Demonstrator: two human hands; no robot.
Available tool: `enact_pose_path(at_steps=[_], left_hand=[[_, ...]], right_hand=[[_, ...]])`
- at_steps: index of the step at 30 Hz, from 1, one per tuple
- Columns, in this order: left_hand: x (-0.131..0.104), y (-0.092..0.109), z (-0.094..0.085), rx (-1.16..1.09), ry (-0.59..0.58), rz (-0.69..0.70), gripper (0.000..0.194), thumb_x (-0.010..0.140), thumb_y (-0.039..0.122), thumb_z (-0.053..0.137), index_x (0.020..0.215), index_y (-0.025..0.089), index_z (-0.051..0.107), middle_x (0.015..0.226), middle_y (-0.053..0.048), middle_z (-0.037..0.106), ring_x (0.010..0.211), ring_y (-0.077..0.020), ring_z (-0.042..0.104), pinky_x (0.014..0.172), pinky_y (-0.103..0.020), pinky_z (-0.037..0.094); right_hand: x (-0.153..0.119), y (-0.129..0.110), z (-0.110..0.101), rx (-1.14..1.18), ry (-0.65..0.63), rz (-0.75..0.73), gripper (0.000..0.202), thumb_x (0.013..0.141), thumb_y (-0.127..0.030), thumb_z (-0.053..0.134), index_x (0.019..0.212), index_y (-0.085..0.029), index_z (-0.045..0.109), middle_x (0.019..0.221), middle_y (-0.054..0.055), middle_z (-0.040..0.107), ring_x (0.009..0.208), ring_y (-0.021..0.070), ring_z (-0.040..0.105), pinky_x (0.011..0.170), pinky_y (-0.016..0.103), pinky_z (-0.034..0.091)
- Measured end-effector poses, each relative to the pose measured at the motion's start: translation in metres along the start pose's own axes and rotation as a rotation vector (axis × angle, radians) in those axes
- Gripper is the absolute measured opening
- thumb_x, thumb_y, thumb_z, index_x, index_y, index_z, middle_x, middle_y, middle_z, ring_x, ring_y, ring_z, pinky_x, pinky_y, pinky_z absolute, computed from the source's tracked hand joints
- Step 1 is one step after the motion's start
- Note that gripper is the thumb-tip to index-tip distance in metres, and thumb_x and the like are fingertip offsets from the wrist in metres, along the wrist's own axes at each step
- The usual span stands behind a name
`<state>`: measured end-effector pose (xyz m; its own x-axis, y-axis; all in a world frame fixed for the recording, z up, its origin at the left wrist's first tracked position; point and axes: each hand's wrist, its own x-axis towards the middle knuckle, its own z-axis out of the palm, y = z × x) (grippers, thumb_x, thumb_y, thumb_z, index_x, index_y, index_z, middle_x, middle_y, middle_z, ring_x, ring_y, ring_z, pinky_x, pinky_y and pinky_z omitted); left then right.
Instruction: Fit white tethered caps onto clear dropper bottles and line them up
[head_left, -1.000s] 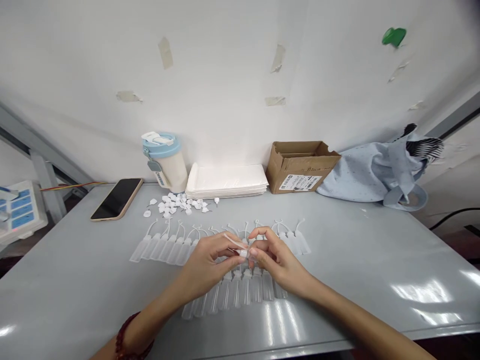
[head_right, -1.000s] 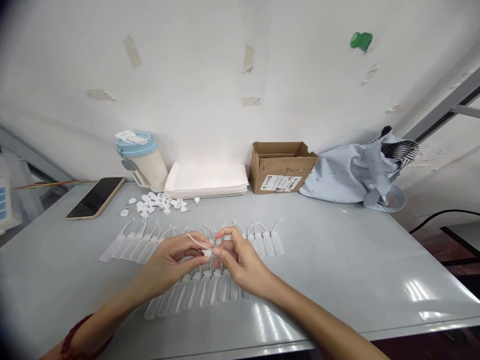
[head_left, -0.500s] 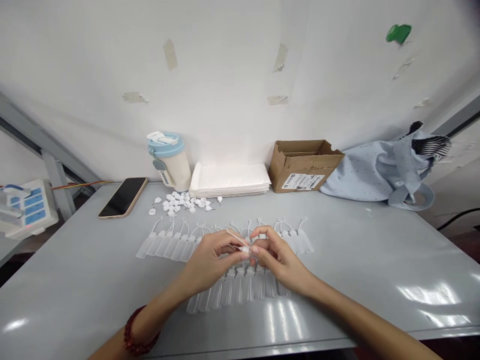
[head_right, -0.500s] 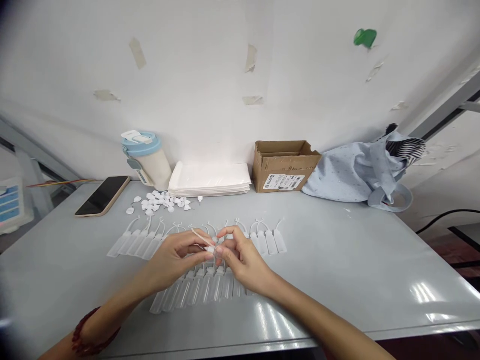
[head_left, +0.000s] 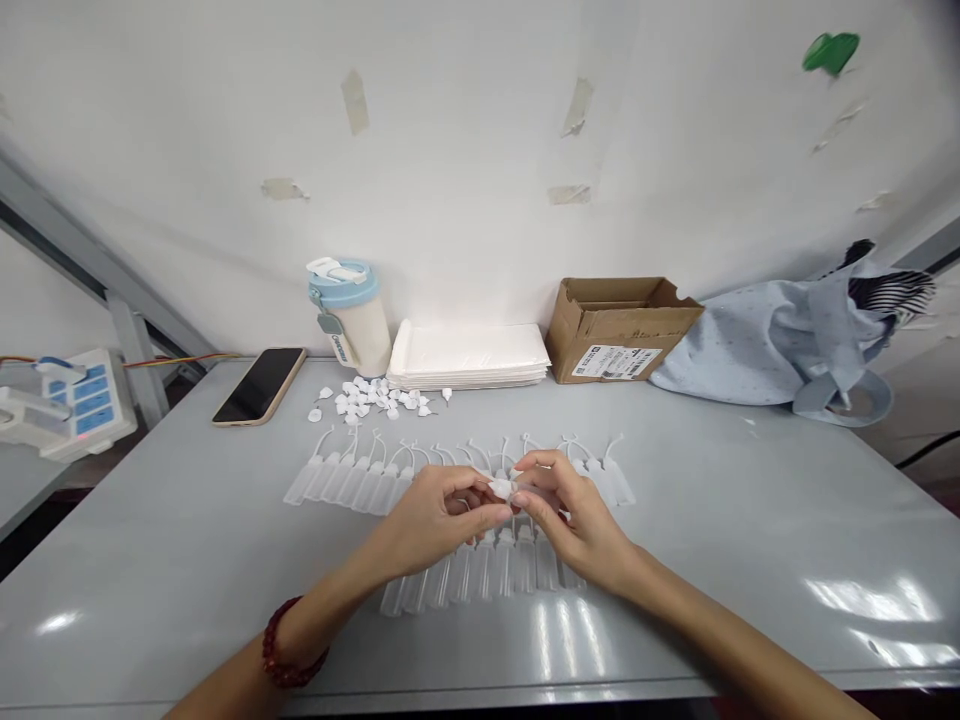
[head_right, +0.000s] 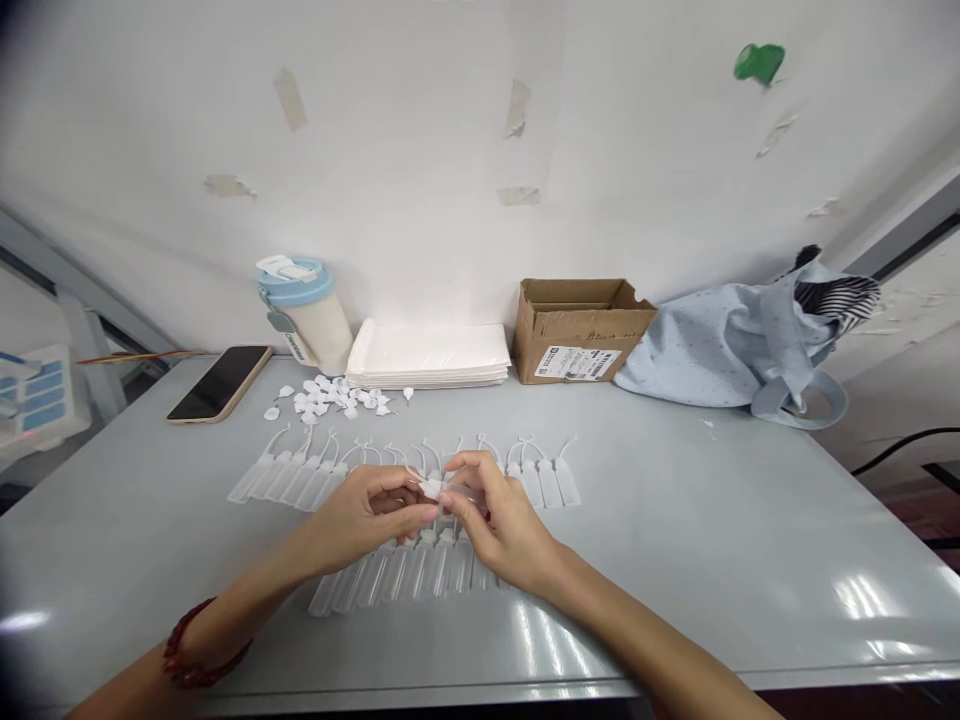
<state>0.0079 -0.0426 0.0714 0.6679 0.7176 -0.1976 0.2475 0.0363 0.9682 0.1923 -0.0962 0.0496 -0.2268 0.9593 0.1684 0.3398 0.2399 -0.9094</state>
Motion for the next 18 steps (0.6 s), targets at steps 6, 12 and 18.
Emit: enact_pose_path(at_steps=[6,12,18], left_hand=[[-0.001,0.003,0.000,-0.045,-0.025,-0.013,0.024,0.084,0.036,0.059,0.076,0.014,0.063,0.065,0.002,0.054,0.057,-0.0085,0.054,0.055,-0.019,0.045],[-0.002,0.001,-0.003,-0.065,-0.013,0.041,0.027,0.086,0.037,0.057,0.076,0.013,0.063,0.061,0.001,0.055,0.055,-0.0095,0.054,0.054,-0.020,0.044],[0.001,-0.003,-0.005,-0.107,0.036,0.023,0.036,0.091,0.040,0.047,0.068,0.014,0.058,0.058,0.001,0.056,0.052,-0.0094,0.054,0.053,-0.021,0.044]], right_hand=[[-0.002,-0.002,-0.001,-0.085,-0.041,-0.008,0.015,0.094,-0.023,0.040,0.109,-0.024,0.037,0.070,-0.002,0.058,0.053,0.0115,0.043,0.046,0.022,0.030],[-0.003,0.003,0.000,-0.238,0.005,-0.119,0.024,0.092,-0.024,0.048,0.114,-0.023,0.038,0.077,0.001,0.060,0.057,0.0126,0.052,0.049,0.022,0.040],[0.002,0.012,-0.001,-0.531,0.115,-0.366,0.021,0.095,-0.024,0.041,0.116,-0.021,0.042,0.079,0.005,0.058,0.060,0.0158,0.054,0.051,0.026,0.044]])
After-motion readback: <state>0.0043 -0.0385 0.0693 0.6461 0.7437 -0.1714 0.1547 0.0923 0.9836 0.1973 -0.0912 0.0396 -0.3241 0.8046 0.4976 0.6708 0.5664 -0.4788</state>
